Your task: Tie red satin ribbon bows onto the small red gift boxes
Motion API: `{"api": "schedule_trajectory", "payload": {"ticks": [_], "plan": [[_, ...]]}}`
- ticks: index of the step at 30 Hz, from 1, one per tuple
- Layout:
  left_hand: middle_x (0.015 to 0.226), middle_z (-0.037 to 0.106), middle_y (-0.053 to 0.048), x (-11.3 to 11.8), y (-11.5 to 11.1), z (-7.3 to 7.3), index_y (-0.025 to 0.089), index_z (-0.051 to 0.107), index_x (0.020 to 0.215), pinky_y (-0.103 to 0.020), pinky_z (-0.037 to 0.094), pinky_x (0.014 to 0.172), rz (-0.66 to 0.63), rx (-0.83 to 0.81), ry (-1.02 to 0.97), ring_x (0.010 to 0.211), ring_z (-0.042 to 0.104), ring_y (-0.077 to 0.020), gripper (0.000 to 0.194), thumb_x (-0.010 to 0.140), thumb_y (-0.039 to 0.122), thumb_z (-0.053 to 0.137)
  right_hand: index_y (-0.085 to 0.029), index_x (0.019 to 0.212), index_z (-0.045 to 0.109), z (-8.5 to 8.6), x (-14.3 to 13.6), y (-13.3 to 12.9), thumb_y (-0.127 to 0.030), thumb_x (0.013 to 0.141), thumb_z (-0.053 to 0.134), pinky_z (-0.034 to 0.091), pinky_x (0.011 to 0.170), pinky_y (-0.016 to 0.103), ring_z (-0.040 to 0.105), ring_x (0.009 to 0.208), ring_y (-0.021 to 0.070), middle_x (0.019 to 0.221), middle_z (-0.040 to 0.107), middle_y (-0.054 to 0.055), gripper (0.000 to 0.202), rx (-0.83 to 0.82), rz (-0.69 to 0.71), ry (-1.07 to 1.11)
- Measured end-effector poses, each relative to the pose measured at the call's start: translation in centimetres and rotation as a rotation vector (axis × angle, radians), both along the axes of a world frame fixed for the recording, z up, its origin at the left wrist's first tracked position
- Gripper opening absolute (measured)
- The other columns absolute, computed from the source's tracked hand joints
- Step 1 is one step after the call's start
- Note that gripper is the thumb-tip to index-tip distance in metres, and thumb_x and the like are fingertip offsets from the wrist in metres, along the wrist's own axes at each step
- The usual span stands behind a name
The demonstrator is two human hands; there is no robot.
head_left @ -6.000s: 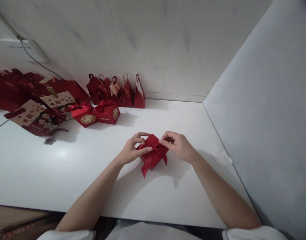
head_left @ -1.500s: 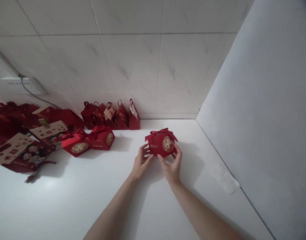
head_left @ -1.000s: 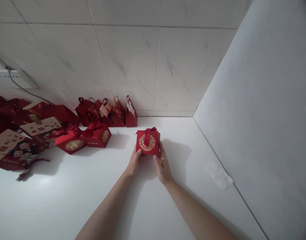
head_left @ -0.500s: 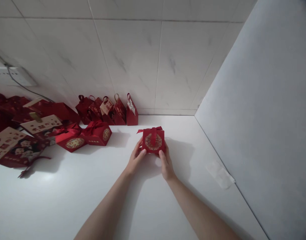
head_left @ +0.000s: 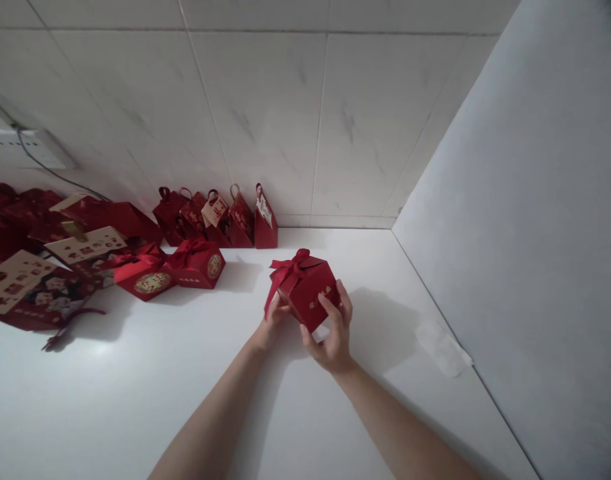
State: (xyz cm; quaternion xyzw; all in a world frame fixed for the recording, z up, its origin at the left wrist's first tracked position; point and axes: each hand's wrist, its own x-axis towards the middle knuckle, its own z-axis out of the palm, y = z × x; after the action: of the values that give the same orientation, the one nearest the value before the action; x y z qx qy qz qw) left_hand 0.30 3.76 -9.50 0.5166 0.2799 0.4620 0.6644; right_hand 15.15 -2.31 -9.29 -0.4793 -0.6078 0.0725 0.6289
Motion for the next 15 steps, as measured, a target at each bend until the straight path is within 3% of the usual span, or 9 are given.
{"api": "schedule_trajectory", "payload": {"ticks": [2,6,11,15], "plan": [[0.138,0.058,-0.008,0.0,-0.1,-0.1,0.024,0.059,0.131,-0.052,0.037,0.113,-0.003,-0.025,-0.001,0.136,0.044,-0.0375,0.051,0.085,0.044,0.065,-0.033,0.145,0.036,0.2,-0.1,-0.1,-0.030,0.080,0.067,0.034,0.112,0.063,0.027,0.144,0.0362,0.157,0.022,0.009,0.071,-0.021,-0.026,-0.008],[0.142,0.055,-0.009,0.1,-0.1,0.4,0.022,0.052,0.138,-0.050,0.031,0.116,0.037,-0.009,0.059,0.137,0.043,-0.0356,0.053,0.089,0.038,0.062,-0.029,0.148,0.031,0.2,-0.1,0.3,-0.033,0.085,0.063,0.042,0.107,0.057,0.032,0.142,0.0331,0.155,0.026,0.013,0.071,-0.148,0.041,0.163],[0.143,0.054,-0.008,0.4,-0.2,1.1,0.021,0.054,0.136,-0.047,0.029,0.118,0.082,-0.009,0.088,0.137,0.043,-0.0345,0.051,0.090,0.041,0.062,-0.029,0.146,0.034,-0.2,0.0,0.7,-0.037,0.087,0.063,0.053,0.097,0.047,0.043,0.135,0.0293,0.153,0.030,0.012,0.066,-0.233,0.106,0.314],[0.148,0.049,-0.006,0.7,0.0,1.4,0.022,0.053,0.139,-0.045,0.025,0.121,0.124,-0.014,0.071,0.142,0.036,-0.0320,0.053,0.091,0.045,0.058,-0.029,0.144,0.036,-0.2,0.0,0.8,-0.039,0.087,0.062,0.055,0.093,0.045,0.048,0.130,0.0284,0.150,0.036,0.012,0.063,-0.271,0.127,0.379]]}}
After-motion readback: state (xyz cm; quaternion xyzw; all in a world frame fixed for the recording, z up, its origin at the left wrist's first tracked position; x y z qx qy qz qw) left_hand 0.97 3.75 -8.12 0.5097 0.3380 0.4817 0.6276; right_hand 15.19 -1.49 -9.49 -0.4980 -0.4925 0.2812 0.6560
